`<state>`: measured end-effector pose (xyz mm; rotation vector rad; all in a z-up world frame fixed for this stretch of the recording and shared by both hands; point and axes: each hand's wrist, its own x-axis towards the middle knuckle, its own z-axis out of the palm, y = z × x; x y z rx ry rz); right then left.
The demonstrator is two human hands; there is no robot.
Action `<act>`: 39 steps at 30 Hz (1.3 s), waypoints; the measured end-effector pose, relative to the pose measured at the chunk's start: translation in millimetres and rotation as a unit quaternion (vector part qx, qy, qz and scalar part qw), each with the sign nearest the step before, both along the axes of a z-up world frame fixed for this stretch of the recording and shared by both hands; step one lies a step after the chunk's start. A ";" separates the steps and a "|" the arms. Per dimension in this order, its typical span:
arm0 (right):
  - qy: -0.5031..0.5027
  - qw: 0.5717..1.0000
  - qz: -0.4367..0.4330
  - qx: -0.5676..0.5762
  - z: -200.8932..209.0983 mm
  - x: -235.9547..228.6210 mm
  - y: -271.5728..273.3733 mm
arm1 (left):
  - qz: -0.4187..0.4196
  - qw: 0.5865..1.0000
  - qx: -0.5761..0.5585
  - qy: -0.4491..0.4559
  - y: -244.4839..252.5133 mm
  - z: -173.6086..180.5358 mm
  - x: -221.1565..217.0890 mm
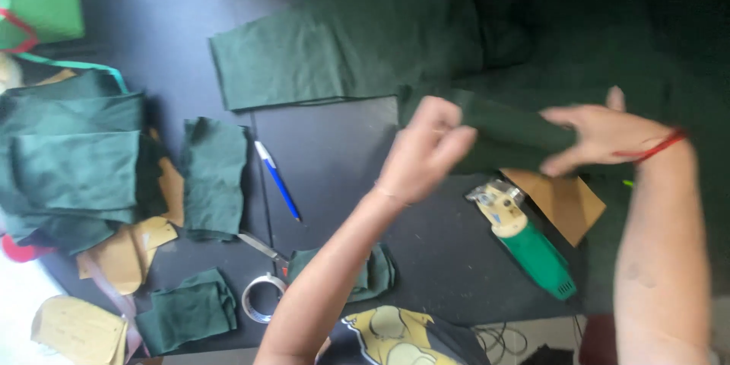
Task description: The person uses a green electric rotary cutter to trim pieces of dark green fabric on a black work table. They handle cardboard templates, a blue pen, and scissors while cutting and organizing the fabric pieces into stacks.
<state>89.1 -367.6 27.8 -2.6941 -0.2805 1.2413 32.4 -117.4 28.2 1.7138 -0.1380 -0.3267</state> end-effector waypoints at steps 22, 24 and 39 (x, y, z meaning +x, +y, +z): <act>-0.083 0.943 -0.125 0.296 -29.2 -143.7 220.2 | 0.003 0.895 0.447 -0.014 204.1 -67.2 -139.7; -0.026 0.952 -0.128 0.276 -48.2 -180.4 222.3 | -0.034 0.892 0.448 0.043 192.7 -75.2 -161.7; -0.022 0.926 -0.168 0.338 -24.1 -229.6 219.6 | -0.024 0.908 0.400 0.119 179.9 -47.5 -205.2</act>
